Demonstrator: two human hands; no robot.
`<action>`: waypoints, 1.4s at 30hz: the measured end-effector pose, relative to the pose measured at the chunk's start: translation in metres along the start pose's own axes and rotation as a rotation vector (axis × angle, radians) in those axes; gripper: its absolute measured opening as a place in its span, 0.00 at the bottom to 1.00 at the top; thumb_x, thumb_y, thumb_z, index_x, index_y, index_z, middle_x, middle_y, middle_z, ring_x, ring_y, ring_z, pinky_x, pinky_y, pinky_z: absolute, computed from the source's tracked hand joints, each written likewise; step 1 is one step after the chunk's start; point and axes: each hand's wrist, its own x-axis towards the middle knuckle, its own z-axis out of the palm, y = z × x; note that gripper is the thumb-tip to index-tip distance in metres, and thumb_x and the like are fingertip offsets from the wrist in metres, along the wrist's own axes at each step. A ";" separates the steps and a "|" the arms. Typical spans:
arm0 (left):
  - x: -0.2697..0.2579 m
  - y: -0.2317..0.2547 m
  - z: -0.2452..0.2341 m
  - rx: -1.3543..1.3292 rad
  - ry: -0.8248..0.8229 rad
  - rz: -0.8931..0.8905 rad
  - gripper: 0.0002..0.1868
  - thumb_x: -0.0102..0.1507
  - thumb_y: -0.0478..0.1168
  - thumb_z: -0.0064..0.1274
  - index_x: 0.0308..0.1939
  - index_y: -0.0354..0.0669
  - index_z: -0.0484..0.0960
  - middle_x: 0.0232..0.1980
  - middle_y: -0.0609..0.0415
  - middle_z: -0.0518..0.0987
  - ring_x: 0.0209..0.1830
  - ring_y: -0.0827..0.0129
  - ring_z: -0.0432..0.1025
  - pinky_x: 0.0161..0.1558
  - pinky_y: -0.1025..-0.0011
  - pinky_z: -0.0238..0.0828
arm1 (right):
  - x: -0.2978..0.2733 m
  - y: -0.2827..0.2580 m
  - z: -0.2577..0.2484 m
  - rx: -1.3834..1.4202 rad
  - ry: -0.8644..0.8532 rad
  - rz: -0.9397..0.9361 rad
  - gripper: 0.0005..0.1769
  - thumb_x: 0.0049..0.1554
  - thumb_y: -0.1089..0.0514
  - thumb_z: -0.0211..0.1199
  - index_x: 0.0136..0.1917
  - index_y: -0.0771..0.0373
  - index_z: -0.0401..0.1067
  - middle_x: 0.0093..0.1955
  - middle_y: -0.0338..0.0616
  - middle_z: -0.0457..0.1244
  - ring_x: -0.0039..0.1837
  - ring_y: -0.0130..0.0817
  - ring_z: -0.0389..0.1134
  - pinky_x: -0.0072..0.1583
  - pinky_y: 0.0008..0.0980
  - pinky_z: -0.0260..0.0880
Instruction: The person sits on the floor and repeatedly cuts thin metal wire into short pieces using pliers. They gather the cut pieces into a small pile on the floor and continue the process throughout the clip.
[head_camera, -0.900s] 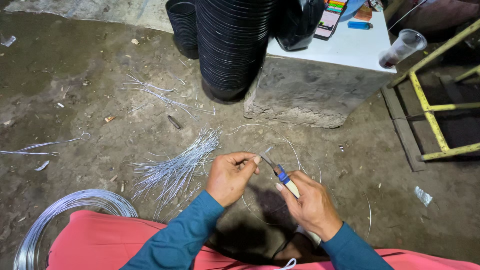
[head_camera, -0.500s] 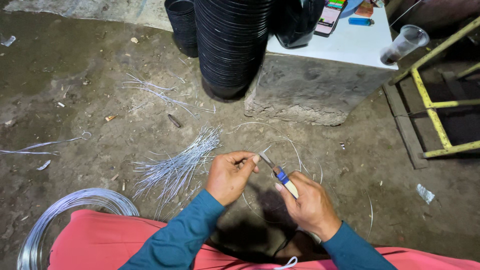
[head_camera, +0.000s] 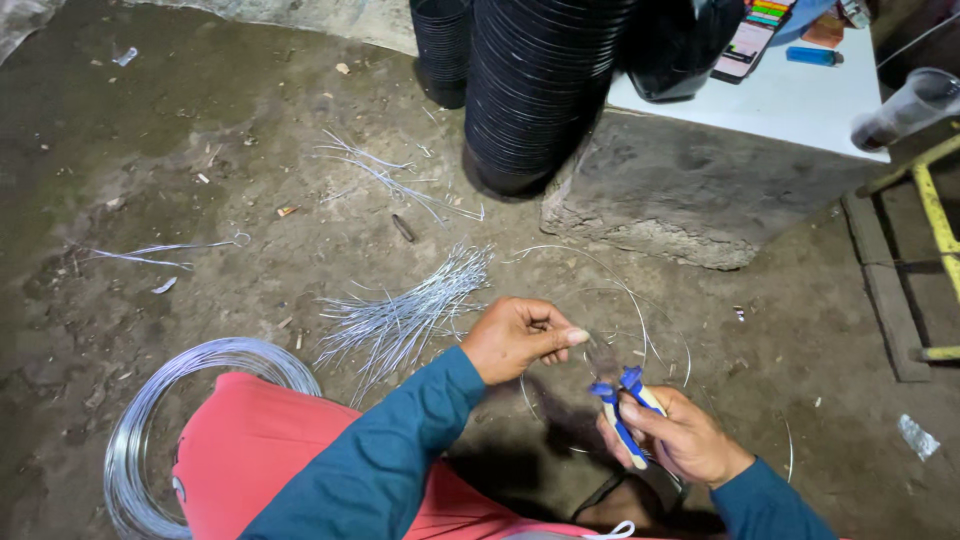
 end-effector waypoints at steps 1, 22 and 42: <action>0.002 -0.003 -0.001 0.039 0.028 0.014 0.14 0.66 0.45 0.62 0.41 0.35 0.86 0.32 0.57 0.82 0.31 0.78 0.74 0.35 0.76 0.73 | 0.003 0.002 -0.001 -0.032 0.081 0.074 0.19 0.61 0.48 0.53 0.47 0.65 0.77 0.37 0.41 0.70 0.37 0.30 0.69 0.40 0.32 0.67; 0.054 0.031 -0.213 2.068 0.807 0.229 0.14 0.68 0.40 0.46 0.55 0.47 0.83 0.62 0.45 0.78 0.66 0.52 0.69 0.71 0.44 0.51 | 0.020 0.048 0.010 -1.308 0.098 0.477 0.17 0.56 0.44 0.63 0.47 0.59 0.77 0.44 0.58 0.68 0.50 0.59 0.70 0.53 0.52 0.69; 0.021 -0.171 -0.184 1.329 0.155 -0.661 0.25 0.60 0.40 0.53 0.63 0.59 0.80 0.63 0.43 0.78 0.62 0.48 0.73 0.63 0.55 0.69 | 0.058 0.148 -0.081 -1.412 0.269 0.578 0.22 0.58 0.50 0.60 0.63 0.58 0.70 0.67 0.51 0.63 0.68 0.52 0.65 0.66 0.47 0.64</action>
